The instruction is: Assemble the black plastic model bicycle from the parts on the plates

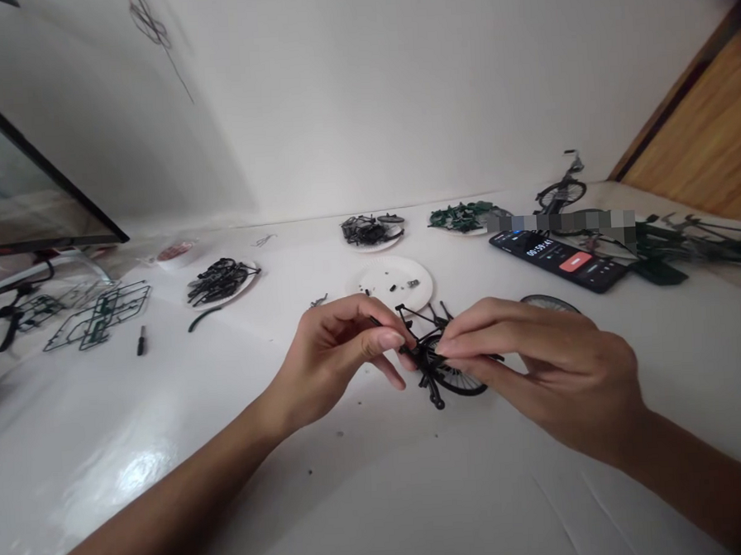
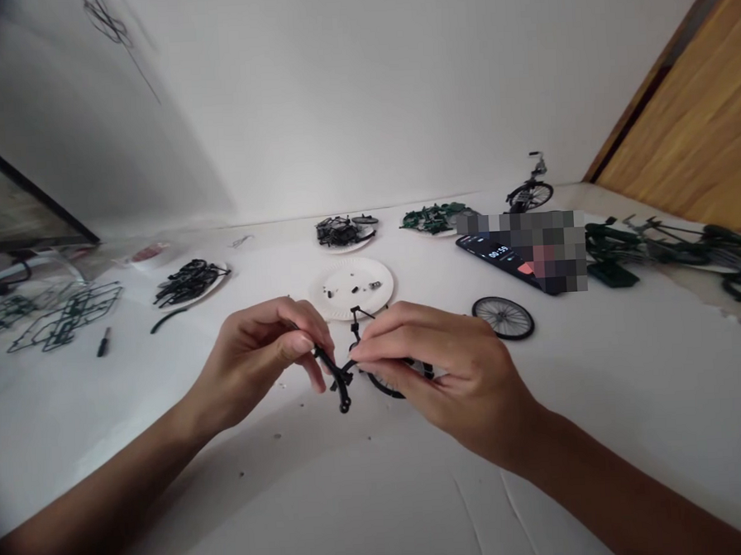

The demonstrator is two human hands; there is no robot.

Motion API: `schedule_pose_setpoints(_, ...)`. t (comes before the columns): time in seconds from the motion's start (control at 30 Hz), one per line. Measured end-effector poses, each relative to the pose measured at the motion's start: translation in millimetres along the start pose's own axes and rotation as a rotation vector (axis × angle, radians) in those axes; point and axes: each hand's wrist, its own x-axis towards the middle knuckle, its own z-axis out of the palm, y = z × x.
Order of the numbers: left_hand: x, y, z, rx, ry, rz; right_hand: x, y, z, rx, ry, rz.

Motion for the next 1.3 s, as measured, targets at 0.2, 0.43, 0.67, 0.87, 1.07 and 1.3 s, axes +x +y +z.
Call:
schedule_pose_setpoints(0.2,1,-2,-2.4,-0.062,0.067,-0.002,-2,-9,1,0.071,-0.027,0.005)
schedule_pose_setpoints(0.43,2,-5,-1.6,-0.095,0.064,0.0,-12,-14,10,-0.019,0.083,0.296)
schedule_pose_setpoints(0.67,-1,-6,4.8,0.009,-0.012,-0.058,-6,-3,10,-0.018,-0.071,0.432)
schedule_pose_setpoints(0.87,-3,-2,3.5,0.064,-0.049,-0.132,-6,-3,8,-0.068,-0.099,0.349)
schedule_pose_setpoints(1.07,-2,2,5.5,0.037,-0.042,-0.106,-6,-3,4,0.0,-0.21,0.457)
schedule_pose_setpoints(1.3,-3,1,3.9,-0.019,-0.082,-0.163,-6,-1,4,0.129,-0.341,0.629)
